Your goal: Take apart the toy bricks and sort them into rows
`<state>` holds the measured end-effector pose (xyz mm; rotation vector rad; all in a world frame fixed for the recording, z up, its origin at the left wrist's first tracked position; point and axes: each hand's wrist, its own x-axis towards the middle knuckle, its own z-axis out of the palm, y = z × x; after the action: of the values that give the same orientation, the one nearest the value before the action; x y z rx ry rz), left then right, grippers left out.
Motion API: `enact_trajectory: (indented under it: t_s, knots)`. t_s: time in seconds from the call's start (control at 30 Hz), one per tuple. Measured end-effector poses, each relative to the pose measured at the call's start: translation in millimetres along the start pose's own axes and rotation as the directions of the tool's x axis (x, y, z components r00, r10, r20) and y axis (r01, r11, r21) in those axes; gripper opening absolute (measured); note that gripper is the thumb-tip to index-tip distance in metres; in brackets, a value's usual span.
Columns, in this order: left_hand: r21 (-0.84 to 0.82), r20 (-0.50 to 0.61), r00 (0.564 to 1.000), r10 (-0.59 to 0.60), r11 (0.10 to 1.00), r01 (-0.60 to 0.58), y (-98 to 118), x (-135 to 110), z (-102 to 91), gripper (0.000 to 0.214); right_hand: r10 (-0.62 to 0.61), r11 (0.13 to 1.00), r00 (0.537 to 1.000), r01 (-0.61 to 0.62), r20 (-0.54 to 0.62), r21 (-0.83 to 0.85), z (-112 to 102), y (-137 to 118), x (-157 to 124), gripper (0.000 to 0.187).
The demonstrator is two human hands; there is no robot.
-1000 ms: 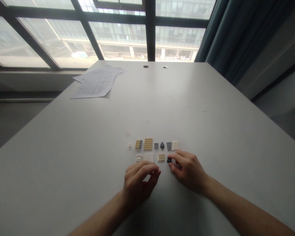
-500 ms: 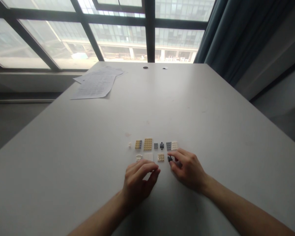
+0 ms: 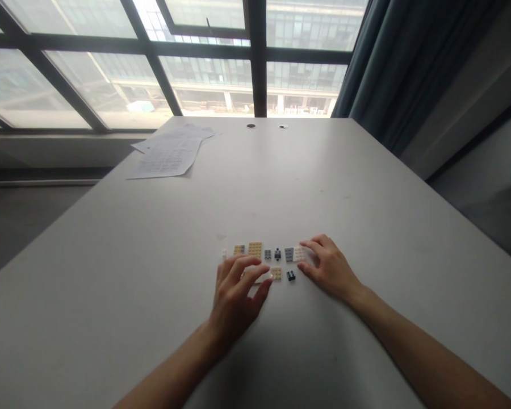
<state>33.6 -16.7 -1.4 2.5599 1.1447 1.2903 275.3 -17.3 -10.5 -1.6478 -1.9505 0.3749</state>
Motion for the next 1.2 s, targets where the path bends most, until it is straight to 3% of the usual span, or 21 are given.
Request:
enact_trajectory:
  t_s: [0.13, 0.27, 0.4, 0.53, 1.03, 1.2]
  knots:
    - [0.138, 0.178, 0.982, -0.057, 0.99, 0.033, -8, 16, 6.3, 0.025, 0.006, 1.0, 1.0, -0.006, 0.02, -0.01, 3, 1, 3, 0.037]
    - [0.194, 0.412, 0.895, -0.171, 0.976, 0.097, -12, 40, 21.2, 0.03, 0.008, 1.0, 1.0, -0.007, 0.025, -0.019, 4, 2, 5, 0.035]
    - [0.187, 0.547, 0.813, -0.199, 0.976, 0.112, -11, 58, 33.4, 0.033, 0.0, 1.0, 0.999, 0.0, 0.038, -0.013, 2, 4, 7, 0.037]
    - [0.189, 0.578, 0.796, -0.177, 0.979, 0.081, -9, 66, 38.4, 0.031, -0.004, 1.0, 0.999, 0.004, 0.053, 0.007, 1, 5, 8, 0.036]
    - [0.162, 0.562, 0.817, -0.13, 0.986, 0.046, -13, 69, 49.6, 0.02, -0.015, 1.0, 1.0, 0.015, 0.027, -0.008, 3, 5, 11, 0.024]
    - [0.135, 0.575, 0.811, -0.106, 0.99, 0.034, -13, 79, 61.0, 0.019, -0.02, 0.998, 1.0, 0.02, 0.015, -0.055, -1, 16, 16, 0.023]
